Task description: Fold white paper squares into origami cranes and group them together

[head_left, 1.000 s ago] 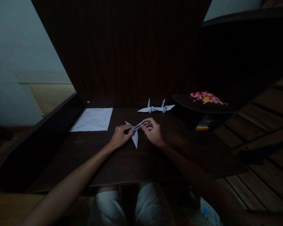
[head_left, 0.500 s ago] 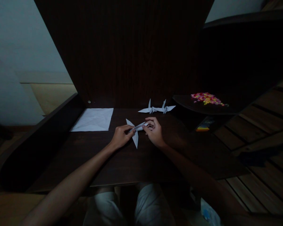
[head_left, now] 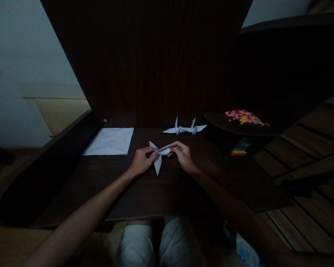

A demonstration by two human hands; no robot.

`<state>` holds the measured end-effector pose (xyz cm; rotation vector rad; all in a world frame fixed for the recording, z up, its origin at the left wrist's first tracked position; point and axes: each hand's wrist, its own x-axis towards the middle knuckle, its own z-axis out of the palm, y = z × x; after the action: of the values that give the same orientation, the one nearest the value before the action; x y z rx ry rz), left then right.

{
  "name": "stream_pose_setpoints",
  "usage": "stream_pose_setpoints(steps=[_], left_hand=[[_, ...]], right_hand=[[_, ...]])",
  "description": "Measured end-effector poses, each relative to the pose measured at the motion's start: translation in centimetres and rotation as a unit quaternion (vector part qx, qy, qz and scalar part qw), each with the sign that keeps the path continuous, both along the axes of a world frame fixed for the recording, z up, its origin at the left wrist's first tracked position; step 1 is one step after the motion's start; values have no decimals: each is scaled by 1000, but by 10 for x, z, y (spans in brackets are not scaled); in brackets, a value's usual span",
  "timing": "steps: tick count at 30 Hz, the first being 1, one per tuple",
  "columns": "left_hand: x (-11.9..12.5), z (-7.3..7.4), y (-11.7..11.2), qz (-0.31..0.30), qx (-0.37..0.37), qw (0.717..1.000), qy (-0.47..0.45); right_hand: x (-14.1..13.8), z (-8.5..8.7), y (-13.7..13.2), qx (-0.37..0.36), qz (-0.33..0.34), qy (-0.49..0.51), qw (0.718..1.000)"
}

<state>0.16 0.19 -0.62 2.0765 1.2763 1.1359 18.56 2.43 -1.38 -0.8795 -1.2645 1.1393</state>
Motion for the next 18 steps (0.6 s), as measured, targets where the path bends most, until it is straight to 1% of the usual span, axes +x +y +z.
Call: stream_pose_setpoints(steps=[4,10,14,18], left_hand=[[1,-1,1,-1,-28,999,-25],[0,-6,4,-29,-55,995,-73],[-1,-8,4,-58,-81,990,-96],[-1,-9,4,-65,-106,987,-104]], right_hand=[[2,0,0,2,16,-4,1000],[1,1,-4,7,63,-16,998],[-2,2,-6,-6,88,4,996],[-2,2,-6,-22,97,15,995]])
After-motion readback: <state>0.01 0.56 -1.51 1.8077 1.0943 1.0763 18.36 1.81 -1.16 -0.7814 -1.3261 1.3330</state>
